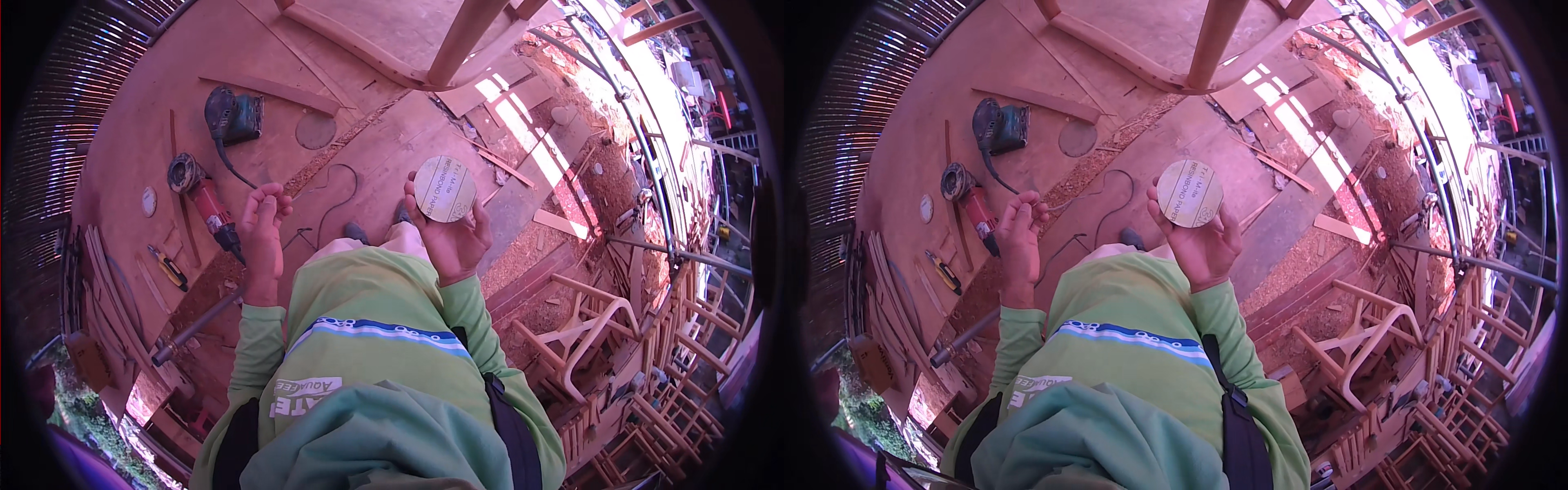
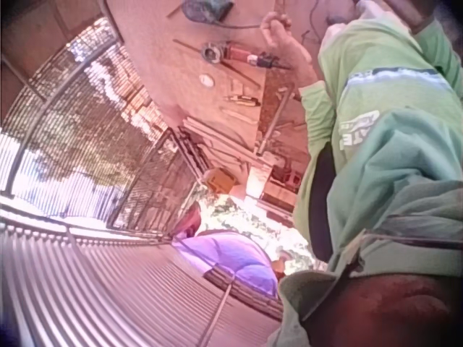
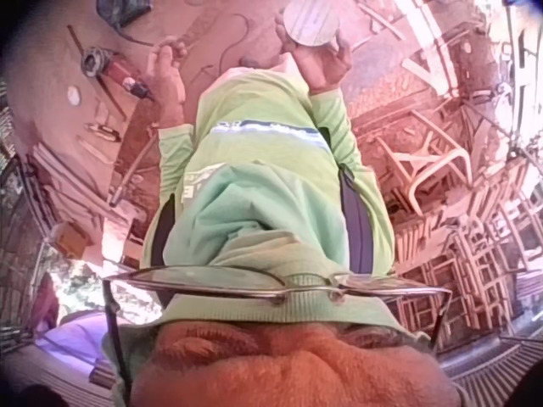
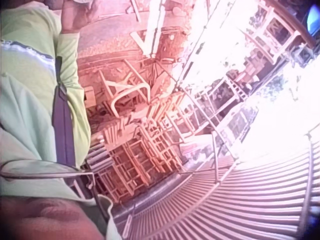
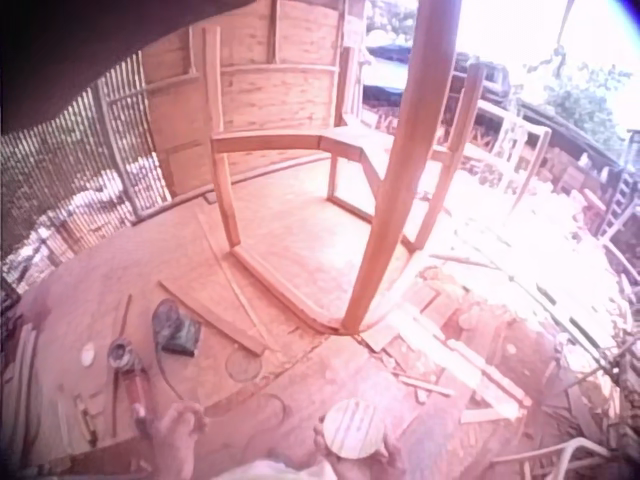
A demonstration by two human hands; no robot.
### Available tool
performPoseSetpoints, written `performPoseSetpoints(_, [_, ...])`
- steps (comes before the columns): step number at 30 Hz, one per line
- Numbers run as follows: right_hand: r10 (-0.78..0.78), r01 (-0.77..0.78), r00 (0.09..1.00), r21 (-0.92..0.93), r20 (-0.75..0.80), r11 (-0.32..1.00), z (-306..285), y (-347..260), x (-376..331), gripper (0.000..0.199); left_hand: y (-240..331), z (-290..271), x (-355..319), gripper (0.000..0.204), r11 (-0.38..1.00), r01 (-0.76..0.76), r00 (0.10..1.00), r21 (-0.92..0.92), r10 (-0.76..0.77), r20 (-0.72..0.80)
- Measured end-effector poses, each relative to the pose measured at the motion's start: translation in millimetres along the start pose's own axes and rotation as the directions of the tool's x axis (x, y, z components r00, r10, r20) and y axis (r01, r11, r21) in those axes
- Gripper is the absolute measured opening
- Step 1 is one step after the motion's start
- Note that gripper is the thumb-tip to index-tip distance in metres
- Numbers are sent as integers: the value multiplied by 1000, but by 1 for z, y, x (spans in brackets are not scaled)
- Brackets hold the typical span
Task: Attaching a fresh sheet of sandpaper to a handheld power sander and securing it with integrated clips and pliers.
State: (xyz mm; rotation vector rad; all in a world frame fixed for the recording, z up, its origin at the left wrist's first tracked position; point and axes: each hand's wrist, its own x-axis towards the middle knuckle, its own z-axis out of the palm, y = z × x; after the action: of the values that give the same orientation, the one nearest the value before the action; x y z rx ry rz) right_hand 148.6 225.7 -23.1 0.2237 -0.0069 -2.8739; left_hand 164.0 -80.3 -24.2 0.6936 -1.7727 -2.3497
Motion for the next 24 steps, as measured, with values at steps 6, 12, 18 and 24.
performPoseSetpoints(6, [49,-49,995,0,87,999,-1,-6,-1,88,2,12,9,20,987,-25,994,157,7,112])
performPoseSetpoints(12, [58,-56,998,-76,14,995,2,-3,3,90,5,30,8,21,936,-134,969,326,55,239])
performPoseSetpoints(18, [36,-36,999,63,13,997,-7,-8,13,83,-4,30,6,22,903,-187,957,387,78,281])
performPoseSetpoints(24, [14,-16,999,88,32,996,-12,-15,16,75,-5,31,8,22,903,-155,966,401,52,255])
